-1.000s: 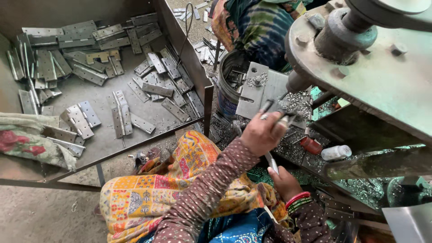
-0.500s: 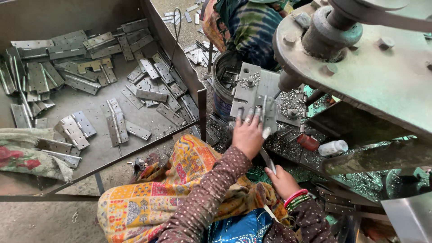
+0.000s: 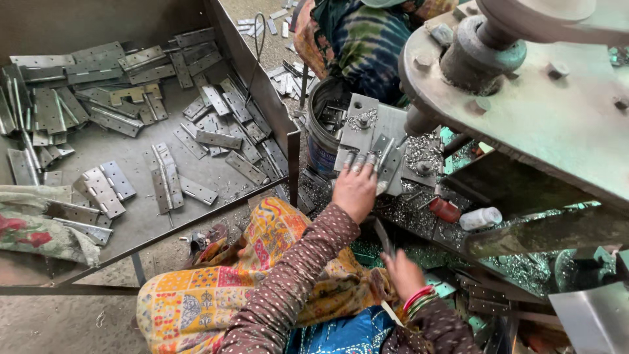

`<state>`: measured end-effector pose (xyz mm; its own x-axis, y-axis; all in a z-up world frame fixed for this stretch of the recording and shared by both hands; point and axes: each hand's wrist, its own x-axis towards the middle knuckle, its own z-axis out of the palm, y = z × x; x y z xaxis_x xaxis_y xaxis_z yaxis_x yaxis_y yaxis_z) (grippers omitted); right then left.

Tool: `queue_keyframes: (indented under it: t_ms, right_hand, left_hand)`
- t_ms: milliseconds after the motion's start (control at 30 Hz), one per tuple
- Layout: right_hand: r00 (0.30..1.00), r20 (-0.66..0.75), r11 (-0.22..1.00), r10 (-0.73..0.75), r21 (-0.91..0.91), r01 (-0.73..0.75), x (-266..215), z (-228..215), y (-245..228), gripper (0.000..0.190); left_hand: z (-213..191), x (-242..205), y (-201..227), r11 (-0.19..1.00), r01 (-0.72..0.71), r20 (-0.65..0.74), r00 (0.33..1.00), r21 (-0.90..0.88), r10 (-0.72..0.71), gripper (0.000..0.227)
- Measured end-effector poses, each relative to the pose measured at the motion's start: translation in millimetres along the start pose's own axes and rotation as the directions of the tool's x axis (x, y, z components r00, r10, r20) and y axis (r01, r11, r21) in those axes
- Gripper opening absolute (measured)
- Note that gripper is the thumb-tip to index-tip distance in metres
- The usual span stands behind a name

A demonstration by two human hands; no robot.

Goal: The person sits on the floor and repeatedly places metal hinge pieces into a manual punching machine. They operate the lever to punch holes, then remove the finished pieces and place them into a metal bin.

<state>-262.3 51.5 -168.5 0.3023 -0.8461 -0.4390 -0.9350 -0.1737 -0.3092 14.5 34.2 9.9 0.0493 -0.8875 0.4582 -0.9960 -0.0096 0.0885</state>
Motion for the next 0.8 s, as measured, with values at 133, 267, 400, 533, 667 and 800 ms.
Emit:
queue_keyframes:
  t_ms: [133, 267, 400, 533, 667, 800]
  right_hand:
    - [0.968, -0.16, 0.982, -0.191, -0.033, 0.188, -9.4, 11.6, -0.6, 0.047]
    - [0.963, -0.221, 0.983, -0.157, 0.057, 0.173, -27.5, 45.0, -10.8, 0.051]
    - [0.998, -0.032, 0.988, 0.049, 0.149, -0.044, -2.8, 17.2, -11.1, 0.052]
    - [0.989, -0.079, 0.99, -0.125, 0.057, 0.129, -13.6, 0.4, -5.3, 0.053]
    - [0.971, -0.205, 0.981, -0.123, 0.126, 0.15, -34.7, 23.1, -32.5, 0.052]
    - [0.995, 0.063, 0.934, 0.073, 0.347, -0.091, -27.6, 15.7, -32.8, 0.05]
  left_hand:
    - [16.8, 13.8, 17.5, 0.997, 0.071, -0.049, 0.996, -0.006, -0.071, 0.032]
    - [31.9, 18.9, 29.3, 0.995, 0.096, 0.018, 0.995, 0.014, -0.096, 0.029]
    - [34.9, 33.6, 12.2, 0.997, 0.07, 0.087, 0.994, 0.027, -0.072, 0.025]
    - [38.8, 43.6, 16.6, 0.993, 0.118, 0.122, 0.986, 0.0, -0.117, 0.028]
    - [34.8, 52.0, 19.8, 0.99, 0.13, 0.143, 0.982, -0.055, -0.121, 0.031]
    - [29.1, 48.2, 5.7, 0.97, 0.187, 0.253, 0.957, -0.155, -0.144, 0.026]
